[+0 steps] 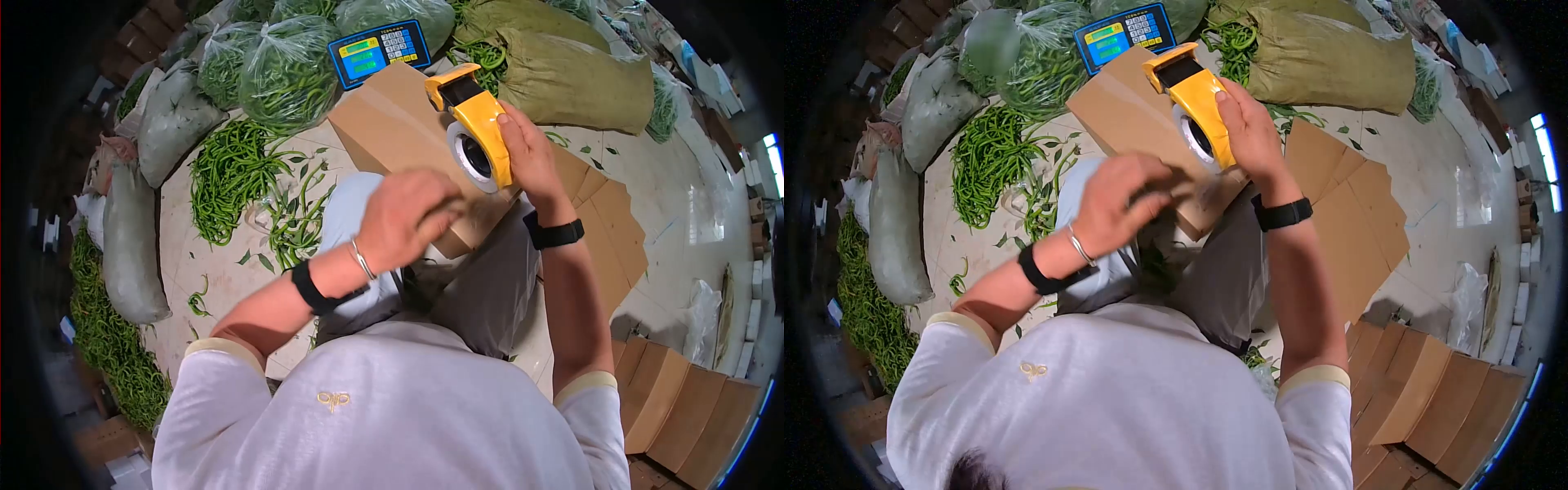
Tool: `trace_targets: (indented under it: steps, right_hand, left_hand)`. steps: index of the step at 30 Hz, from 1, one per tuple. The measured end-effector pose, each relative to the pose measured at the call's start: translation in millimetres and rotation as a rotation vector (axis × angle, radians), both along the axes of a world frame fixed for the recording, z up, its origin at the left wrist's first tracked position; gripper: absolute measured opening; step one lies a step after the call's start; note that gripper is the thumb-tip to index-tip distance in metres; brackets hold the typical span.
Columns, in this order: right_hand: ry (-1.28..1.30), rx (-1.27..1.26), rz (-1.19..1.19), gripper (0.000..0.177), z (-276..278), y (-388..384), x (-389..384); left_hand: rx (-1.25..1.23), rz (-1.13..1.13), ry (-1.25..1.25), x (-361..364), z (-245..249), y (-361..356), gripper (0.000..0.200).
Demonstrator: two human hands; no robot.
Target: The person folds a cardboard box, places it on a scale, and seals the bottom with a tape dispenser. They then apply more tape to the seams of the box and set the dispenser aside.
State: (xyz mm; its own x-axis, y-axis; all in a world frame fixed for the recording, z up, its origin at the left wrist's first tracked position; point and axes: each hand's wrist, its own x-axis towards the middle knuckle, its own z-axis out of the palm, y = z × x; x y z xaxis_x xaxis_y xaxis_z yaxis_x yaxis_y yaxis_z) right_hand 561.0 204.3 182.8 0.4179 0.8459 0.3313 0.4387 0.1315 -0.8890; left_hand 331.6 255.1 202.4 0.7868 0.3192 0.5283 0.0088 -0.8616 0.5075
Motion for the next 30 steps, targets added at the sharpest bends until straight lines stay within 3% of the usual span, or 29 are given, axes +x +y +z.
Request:
trace_targets:
  steps: [3, 5, 6, 9, 14, 17, 18, 21, 22, 25, 29, 30]
  right_hand:
    - [-0.069, -0.023, -0.025, 0.043, 0.1, -0.7, 2.3]
    - [-0.052, -0.035, -0.026, 0.043, 6.2, -4.3, -4.6]
    - [-0.036, -0.039, -0.026, 0.043, 11.2, -3.6, -8.1]
    - [-0.074, -0.029, -0.049, 0.043, 7.2, -1.2, -4.3]
    - [-0.035, -0.122, -0.098, 0.044, 17.9, -7.7, -9.5]
    - [-0.052, -0.078, -0.076, 0.044, 7.4, -4.2, -3.8]
    - [-0.059, -0.072, -0.068, 0.044, 5.1, -2.7, -1.4]
    - [0.040, -0.044, -0.021, 0.043, 0.6, -0.7, -0.3]
    - [0.033, -0.032, -0.006, 0.043, 2.8, -0.5, -1.8]
    - [0.045, -0.013, 0.038, 0.045, 6.4, -0.1, -5.0]
    - [-0.087, -0.004, -0.027, 0.052, 6.2, -1.4, -8.0]
    - [-0.090, -0.003, -0.019, 0.052, 4.8, -1.7, -9.8]
  left_hand:
    - [0.168, 0.024, 0.090, 2.3, -13.1, -15.3, 0.030]
    - [0.517, 0.096, 0.116, 10.6, -5.9, -13.0, 0.032]
    - [0.522, 0.103, 0.110, 15.5, -7.5, -11.7, 0.032]
    - [0.741, -0.033, 0.087, 34.7, -15.4, -7.4, 0.032]
    - [0.751, -0.115, -0.095, 57.8, -8.2, -5.5, 0.025]
    - [0.548, -0.110, -0.185, 61.6, 6.7, -5.8, 0.013]
    - [0.554, -0.100, -0.189, 61.9, 12.5, -3.8, 0.013]
    - [0.199, 0.011, -0.340, 66.1, 26.8, 14.2, 0.012]
    - [0.213, 0.025, -0.345, 68.6, 32.7, 23.9, 0.012]
    - [-0.375, 0.165, -0.527, 74.8, 46.1, 49.0, 0.009]
    - [-0.622, 0.242, -0.622, 78.9, 54.2, 99.0, 0.008]
    - [-0.721, 0.251, -0.744, 78.3, 57.5, 113.7, 0.008]
